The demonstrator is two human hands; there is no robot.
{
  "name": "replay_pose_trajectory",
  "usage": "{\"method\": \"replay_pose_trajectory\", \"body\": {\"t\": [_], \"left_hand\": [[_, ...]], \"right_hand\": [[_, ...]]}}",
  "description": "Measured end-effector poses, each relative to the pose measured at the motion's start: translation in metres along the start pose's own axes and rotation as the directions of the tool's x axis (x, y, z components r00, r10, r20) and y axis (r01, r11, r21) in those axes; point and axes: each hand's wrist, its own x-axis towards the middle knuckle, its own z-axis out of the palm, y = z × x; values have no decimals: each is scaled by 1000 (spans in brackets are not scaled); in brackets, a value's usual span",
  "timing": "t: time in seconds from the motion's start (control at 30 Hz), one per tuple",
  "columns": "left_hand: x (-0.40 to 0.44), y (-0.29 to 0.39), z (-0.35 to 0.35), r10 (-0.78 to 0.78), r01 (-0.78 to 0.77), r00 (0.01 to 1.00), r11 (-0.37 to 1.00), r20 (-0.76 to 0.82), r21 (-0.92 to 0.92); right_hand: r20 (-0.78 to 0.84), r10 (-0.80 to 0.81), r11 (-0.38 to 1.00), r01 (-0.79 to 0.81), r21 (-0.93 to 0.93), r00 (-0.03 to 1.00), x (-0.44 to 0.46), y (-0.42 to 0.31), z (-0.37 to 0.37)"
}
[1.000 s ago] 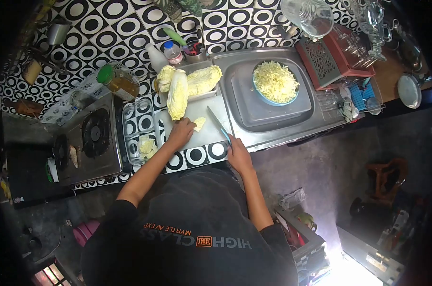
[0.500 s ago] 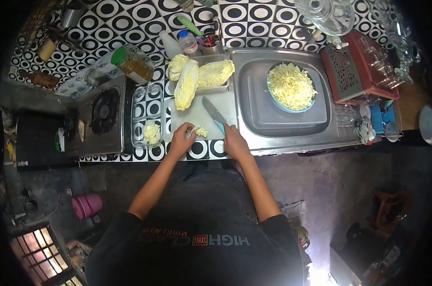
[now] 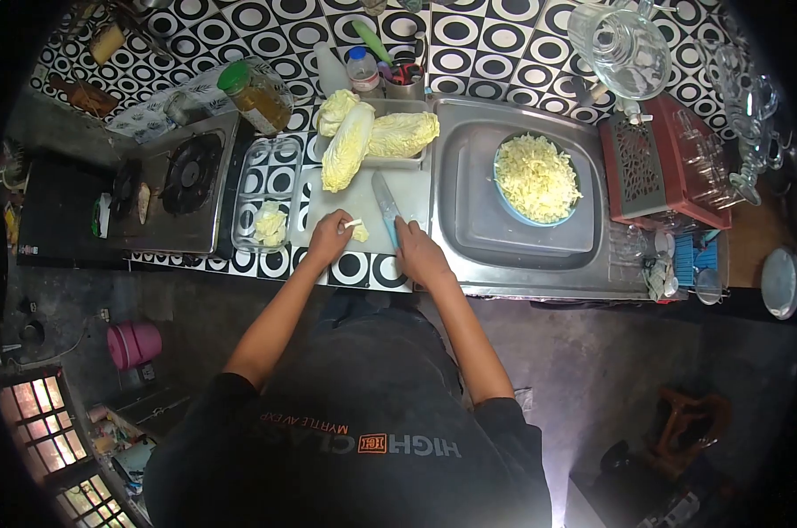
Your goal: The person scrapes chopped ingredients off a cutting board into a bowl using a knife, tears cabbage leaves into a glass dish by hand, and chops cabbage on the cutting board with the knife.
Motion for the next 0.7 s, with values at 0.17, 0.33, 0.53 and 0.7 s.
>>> {"method": "replay_pose_trajectory", "body": {"t": [0.17, 0.33, 0.53, 0.7], "left_hand": [[0, -7, 8, 173, -163, 976, 983, -133, 87], [-2, -6, 11, 145, -133, 981, 986, -129, 95], [3, -14, 7, 139, -134, 986, 989, -93, 57], [9, -18, -2, 72, -70, 996, 996, -43, 47]], "right_hand": [[-198, -84, 995, 95, 43, 977, 9, 15, -13], [-219, -110, 991, 125, 56, 970, 36, 41, 1], [-135, -120, 993, 122, 3, 983, 56, 52, 9], [-157, -159, 977, 178, 120, 975, 67, 31, 11]]}}
